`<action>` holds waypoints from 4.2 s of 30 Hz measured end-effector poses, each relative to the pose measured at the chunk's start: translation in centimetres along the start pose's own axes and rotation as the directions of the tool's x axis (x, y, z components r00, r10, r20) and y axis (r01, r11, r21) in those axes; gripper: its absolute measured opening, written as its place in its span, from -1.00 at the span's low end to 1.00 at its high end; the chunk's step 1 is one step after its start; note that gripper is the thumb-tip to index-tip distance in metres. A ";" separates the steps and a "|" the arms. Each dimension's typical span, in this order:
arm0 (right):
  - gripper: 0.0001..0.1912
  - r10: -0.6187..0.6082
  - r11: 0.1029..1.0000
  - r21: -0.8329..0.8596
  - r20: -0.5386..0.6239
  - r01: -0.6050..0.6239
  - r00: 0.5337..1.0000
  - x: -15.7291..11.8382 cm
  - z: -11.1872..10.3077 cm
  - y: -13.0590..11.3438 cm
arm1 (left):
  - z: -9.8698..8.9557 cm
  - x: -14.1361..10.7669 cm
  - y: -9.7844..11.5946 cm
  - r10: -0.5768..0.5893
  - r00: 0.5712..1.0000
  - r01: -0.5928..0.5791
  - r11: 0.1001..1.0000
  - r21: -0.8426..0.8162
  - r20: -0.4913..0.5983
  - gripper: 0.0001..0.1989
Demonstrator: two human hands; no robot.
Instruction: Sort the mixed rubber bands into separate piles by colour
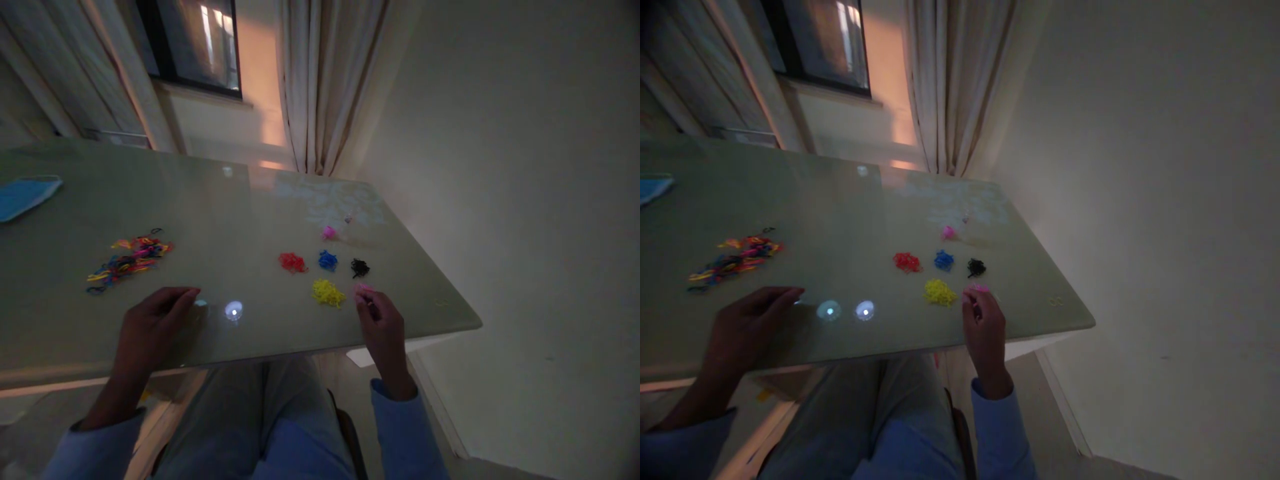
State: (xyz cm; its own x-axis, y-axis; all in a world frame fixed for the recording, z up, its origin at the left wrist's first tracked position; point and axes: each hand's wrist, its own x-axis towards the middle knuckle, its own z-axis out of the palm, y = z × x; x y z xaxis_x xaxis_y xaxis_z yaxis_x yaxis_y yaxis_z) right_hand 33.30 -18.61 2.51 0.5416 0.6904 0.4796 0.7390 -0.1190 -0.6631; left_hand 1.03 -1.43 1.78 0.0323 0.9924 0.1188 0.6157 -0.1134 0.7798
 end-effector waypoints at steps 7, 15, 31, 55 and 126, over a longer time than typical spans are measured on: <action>-0.84 -0.216 0.961 0.252 0.413 0.116 0.885 -0.4 6.0 -4.2 | 0.6 0.1 -0.8 0.061 0.998 -0.062 0.995 -0.076 -0.014 -0.63; -0.79 -0.217 0.961 0.252 0.440 0.112 0.872 0.0 9.5 -4.2 | 0.9 0.2 -1.3 0.152 0.988 -0.149 0.985 -0.090 0.020 -0.64; -0.70 -0.186 0.944 0.329 0.450 0.032 0.873 0.3 8.7 -3.3 | -5.2 7.1 -4.2 0.179 0.983 -0.175 0.885 0.430 0.033 -0.67; -0.71 -0.217 0.937 0.344 0.438 0.060 0.873 0.1 8.7 -3.2 | -3.7 10.3 -4.2 0.331 0.942 -0.333 0.942 0.042 0.053 -0.87; -0.84 -0.187 0.919 0.394 0.450 -0.006 0.873 -0.9 8.6 -3.6 | 13.8 4.2 14.7 0.351 0.770 -0.101 0.891 -0.442 0.533 -0.75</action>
State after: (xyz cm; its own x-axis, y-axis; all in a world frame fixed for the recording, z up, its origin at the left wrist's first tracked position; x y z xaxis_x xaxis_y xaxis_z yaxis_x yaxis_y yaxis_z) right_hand 26.70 -12.65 -0.52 0.1543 0.9462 0.2846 0.5178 0.1678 -0.8389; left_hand 21.07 1.69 5.23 0.6605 0.7499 0.0381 0.1976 -0.2225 0.9547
